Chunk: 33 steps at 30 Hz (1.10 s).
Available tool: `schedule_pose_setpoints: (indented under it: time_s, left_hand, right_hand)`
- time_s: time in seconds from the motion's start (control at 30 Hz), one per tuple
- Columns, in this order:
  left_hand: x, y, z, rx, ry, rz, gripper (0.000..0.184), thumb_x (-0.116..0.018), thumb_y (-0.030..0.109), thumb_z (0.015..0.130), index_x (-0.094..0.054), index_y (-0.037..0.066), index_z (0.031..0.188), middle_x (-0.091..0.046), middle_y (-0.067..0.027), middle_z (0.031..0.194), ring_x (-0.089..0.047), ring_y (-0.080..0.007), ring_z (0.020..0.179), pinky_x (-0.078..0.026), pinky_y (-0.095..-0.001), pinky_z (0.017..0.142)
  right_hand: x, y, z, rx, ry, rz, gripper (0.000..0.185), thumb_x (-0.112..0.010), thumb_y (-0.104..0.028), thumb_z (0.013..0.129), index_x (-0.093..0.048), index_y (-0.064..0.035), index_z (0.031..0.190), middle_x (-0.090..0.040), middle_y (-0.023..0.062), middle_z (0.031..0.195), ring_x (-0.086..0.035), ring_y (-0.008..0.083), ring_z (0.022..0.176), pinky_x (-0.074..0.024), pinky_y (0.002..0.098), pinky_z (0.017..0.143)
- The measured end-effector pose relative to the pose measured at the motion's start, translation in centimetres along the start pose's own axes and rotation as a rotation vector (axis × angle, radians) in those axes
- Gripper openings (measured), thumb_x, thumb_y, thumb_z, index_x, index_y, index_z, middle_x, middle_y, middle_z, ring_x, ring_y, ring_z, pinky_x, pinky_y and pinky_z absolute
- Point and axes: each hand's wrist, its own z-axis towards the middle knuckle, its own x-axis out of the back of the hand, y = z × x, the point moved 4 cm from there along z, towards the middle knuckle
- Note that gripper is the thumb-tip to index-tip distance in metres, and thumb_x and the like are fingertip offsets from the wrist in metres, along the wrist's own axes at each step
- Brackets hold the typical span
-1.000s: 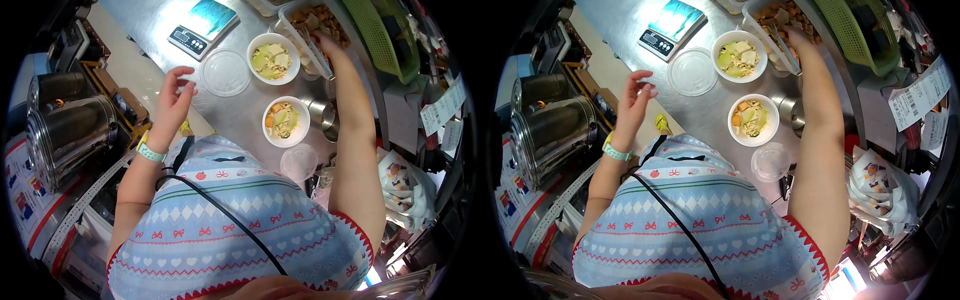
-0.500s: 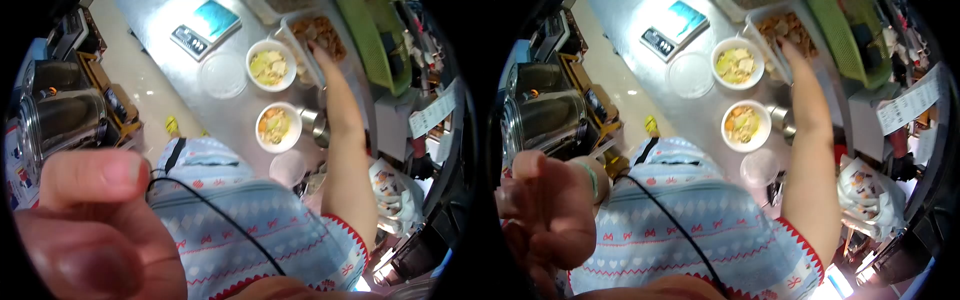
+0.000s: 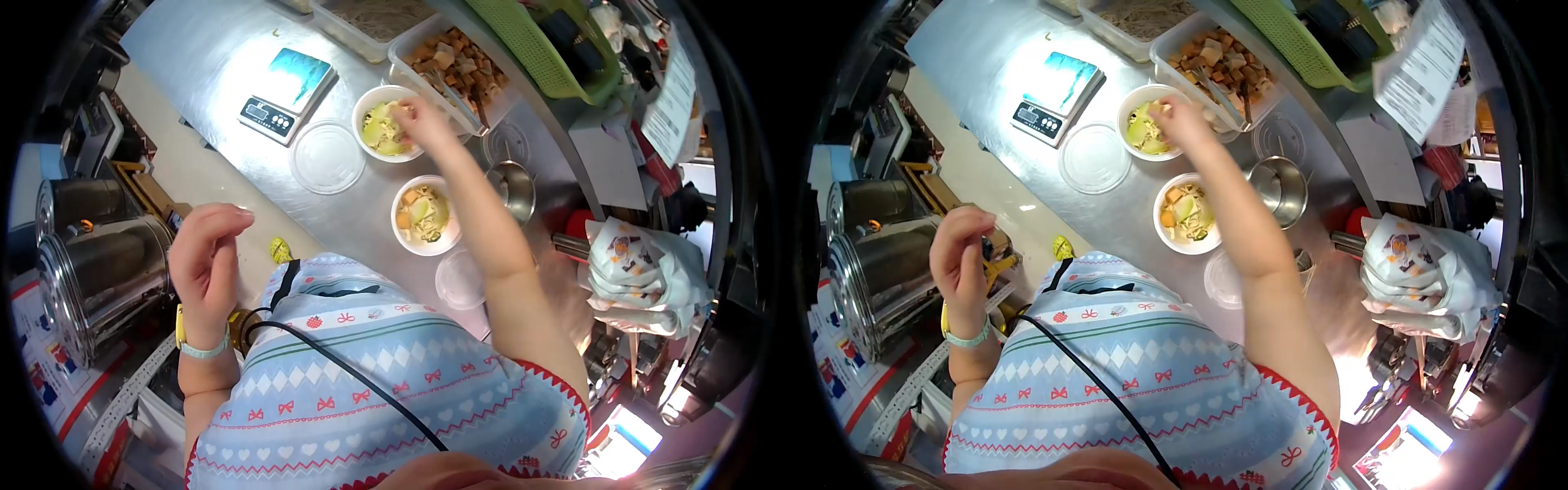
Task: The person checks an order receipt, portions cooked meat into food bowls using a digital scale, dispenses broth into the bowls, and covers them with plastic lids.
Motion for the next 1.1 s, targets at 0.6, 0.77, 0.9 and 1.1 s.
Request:
schedule_pose_setpoints:
  time_s: [0.6, 0.77, 0.9, 1.1]
  left_hand:
    - [-9.4, 1.1, 1.7, -0.055, -0.248, 0.049, 0.028, -0.052, -0.008, 0.081, -0.063, 0.003, 0.104, -0.059, -0.0111, 0.107, -0.06, -0.0206, 0.092, -0.049, -0.0256, 0.073]
    - [-13.6, 5.1, 2.8, -0.281, -0.449, -0.044, 0.033, -0.05, -0.012, 0.08, -0.061, 0.001, 0.108, -0.054, -0.0112, 0.113, -0.057, -0.0182, 0.097, -0.049, -0.0257, 0.077]
    - [-13.0, 2.7, 1.7, -0.096, -0.435, -0.102, 0.029, -0.052, -0.007, 0.082, -0.062, 0.004, 0.108, -0.056, -0.0085, 0.111, -0.058, -0.0179, 0.097, -0.049, -0.0262, 0.077]
    - [-9.4, -3.2, 0.2, 0.11, -0.35, -0.105, 0.023, -0.052, -0.003, 0.088, -0.061, 0.004, 0.108, -0.056, -0.0064, 0.11, -0.056, -0.0128, 0.093, -0.047, -0.0221, 0.074]
  right_hand:
    - [16.1, -5.7, -24.8, 1.022, 0.838, 0.547, 0.037, -0.042, -0.021, 0.097, -0.04, -0.0047, 0.13, -0.046, 0.0141, 0.122, -0.05, 0.0223, 0.11, -0.0478, 0.0377, 0.089]
    - [20.2, -8.9, -24.7, 0.749, 0.816, 0.656, 0.048, -0.04, -0.022, 0.098, -0.032, -0.0091, 0.143, -0.017, 0.015, 0.15, -0.046, 0.0256, 0.119, -0.0466, 0.0393, 0.092]
    - [22.6, -8.7, -23.9, 0.686, 0.982, 0.498, 0.038, -0.036, -0.022, 0.1, -0.05, -0.0067, 0.132, -0.027, 0.0108, 0.147, -0.049, 0.0176, 0.115, -0.0477, 0.0344, 0.089]
    - [23.6, -5.9, -20.6, 0.622, 0.833, 0.79, 0.037, -0.037, -0.024, 0.101, -0.056, -0.0039, 0.125, -0.058, 0.0067, 0.122, -0.055, 0.0141, 0.1, -0.0484, 0.0298, 0.081]
